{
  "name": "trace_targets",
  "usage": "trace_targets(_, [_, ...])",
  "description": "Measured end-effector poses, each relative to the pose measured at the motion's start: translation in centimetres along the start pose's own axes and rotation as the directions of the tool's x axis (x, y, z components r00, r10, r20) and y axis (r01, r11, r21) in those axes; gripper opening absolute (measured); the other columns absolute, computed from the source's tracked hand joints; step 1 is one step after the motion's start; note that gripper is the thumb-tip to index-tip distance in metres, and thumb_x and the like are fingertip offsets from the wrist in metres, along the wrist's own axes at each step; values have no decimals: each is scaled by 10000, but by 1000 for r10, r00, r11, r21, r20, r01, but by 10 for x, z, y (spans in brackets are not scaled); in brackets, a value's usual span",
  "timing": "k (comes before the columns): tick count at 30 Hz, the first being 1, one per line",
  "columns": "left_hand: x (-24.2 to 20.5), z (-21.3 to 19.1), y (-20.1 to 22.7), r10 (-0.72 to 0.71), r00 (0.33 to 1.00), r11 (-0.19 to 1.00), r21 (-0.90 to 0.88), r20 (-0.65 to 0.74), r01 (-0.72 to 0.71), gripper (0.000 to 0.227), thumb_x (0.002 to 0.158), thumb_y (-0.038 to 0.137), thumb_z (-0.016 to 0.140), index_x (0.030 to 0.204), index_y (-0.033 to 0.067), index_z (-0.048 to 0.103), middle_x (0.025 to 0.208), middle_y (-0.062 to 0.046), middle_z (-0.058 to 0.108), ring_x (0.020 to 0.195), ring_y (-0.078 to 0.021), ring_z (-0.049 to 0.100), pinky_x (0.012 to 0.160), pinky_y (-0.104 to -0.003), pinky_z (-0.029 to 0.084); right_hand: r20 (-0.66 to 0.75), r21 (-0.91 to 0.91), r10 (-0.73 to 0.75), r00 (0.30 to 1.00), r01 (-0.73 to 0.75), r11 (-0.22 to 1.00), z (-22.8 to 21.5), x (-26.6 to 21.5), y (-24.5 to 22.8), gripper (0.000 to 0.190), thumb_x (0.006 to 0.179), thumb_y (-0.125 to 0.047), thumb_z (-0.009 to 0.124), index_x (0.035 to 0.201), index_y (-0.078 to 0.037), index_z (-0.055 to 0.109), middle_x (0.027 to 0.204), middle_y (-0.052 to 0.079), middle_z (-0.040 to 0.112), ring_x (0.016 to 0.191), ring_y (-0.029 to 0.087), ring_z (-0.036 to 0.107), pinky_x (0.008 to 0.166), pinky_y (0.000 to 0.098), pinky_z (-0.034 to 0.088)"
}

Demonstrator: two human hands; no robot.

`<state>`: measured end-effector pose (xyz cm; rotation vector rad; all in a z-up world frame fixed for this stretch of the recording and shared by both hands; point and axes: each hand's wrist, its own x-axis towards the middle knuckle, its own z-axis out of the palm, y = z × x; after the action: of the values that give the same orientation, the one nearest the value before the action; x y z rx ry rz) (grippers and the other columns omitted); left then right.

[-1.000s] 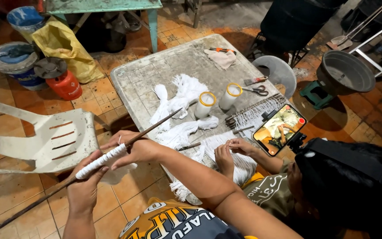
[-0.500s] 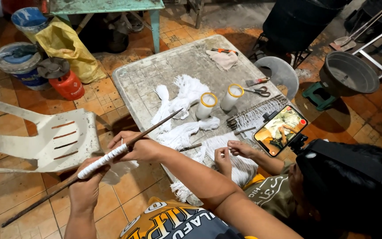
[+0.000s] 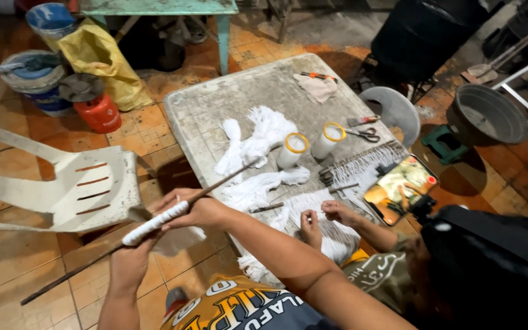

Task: Bundling white yarn into sections by tying them with thin string on a workshop table

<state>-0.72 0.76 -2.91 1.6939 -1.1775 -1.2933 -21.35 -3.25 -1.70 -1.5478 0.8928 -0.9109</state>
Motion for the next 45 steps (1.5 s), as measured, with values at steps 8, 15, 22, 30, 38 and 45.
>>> trace_targets(8, [83,-20,-87,44,990,999,25,138,-48,250,776,90,829,1023,53,832,906,-113,804,840,-216,716,796,-338,564,34,96,-62,997,58,994,28,27,36,416,815,-295,836,1173,-108,739,1184,99,727,1108,195,693,975,295,555])
trace_targets(15, [119,-65,-67,-170,935,845,535,312,-25,557,769,654,681,1069,210,832,1035,-49,828,1006,-197,743,882,-316,502,-79,283,-54,995,75,956,44,70,66,267,835,-171,825,1054,-25,780,1070,157,766,980,214,737,906,283,596])
trace_targets(22, [122,-132,43,-281,806,533,783,521,-321,624,908,582,648,1491,412,502,1614,-41,358,1467,-298,400,1223,-517,347,-382,421,376,844,-203,884,12,84,123,219,748,-56,886,944,-33,790,899,126,797,857,191,766,740,236,627])
trace_targets(30, [204,-86,85,91,747,373,673,659,-639,775,871,535,712,1538,302,392,1554,-89,424,1426,-291,363,1207,-512,280,-341,269,248,907,-159,950,-26,89,91,213,857,2,776,1070,-13,780,970,152,803,886,225,777,745,308,661])
trace_targets(38, [251,-25,123,-62,644,563,559,763,-608,225,970,407,601,1075,264,740,1086,44,758,949,-187,686,739,-346,483,-296,124,267,917,-240,963,-95,97,86,480,717,-198,889,1171,-94,770,1173,127,769,1072,235,733,919,359,622])
trace_targets(45, [283,-17,190,-66,510,665,419,858,-619,230,954,340,621,1085,265,794,917,102,822,760,-48,706,731,-193,559,-343,-40,260,903,-290,956,-120,102,144,482,780,-396,850,1152,-113,730,1109,80,762,1030,227,707,883,394,603])
